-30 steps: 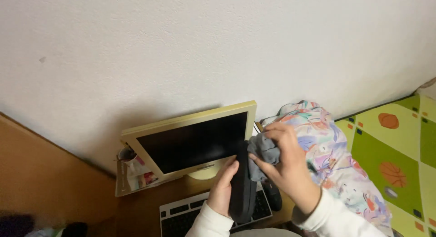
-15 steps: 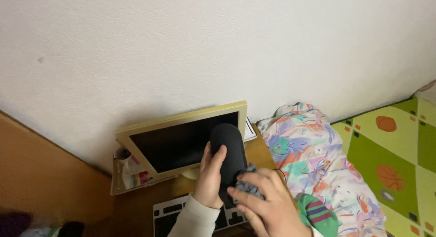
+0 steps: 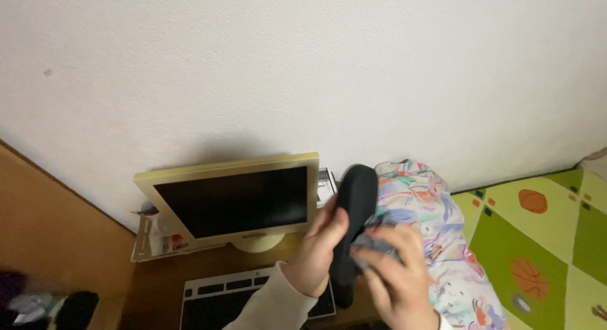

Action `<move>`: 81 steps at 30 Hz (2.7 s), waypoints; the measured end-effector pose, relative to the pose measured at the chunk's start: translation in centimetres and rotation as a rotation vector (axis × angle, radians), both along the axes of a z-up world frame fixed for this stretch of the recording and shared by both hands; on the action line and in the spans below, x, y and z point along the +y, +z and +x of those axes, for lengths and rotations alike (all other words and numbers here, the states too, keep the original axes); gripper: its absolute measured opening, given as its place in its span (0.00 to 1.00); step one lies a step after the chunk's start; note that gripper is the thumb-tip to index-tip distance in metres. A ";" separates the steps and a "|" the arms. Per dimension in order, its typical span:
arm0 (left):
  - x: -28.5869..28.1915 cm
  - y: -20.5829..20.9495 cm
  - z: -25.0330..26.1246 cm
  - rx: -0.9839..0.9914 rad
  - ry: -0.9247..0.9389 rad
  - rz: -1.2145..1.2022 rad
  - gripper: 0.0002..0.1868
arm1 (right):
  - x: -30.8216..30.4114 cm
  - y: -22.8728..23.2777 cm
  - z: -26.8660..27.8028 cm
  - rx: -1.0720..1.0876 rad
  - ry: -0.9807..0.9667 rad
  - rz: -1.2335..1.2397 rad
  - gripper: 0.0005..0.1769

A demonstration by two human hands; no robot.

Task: The person wipes a computer keyboard and mouse with cloths, then wipes a black speaker-like object. They use a gray cloth first, then a green striped cloth, and finally both cloths together to clean the speaker.

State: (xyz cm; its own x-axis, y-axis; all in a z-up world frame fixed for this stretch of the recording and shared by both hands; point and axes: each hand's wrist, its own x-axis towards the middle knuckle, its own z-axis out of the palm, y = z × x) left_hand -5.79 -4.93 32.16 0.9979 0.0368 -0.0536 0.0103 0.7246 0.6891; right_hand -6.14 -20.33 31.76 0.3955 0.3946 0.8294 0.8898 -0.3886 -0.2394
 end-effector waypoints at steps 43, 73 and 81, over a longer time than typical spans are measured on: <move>1.8 0.3 2.4 0.111 0.215 0.152 0.30 | 1.2 1.6 -1.6 -0.032 0.034 -0.082 0.11; 9.0 2.2 -0.7 -0.187 -0.351 -0.283 0.45 | 5.8 3.5 -0.9 -0.048 0.090 -0.104 0.12; 6.1 -0.2 0.5 -0.131 -0.130 -0.175 0.24 | 5.8 3.6 1.6 -0.003 0.025 -0.096 0.09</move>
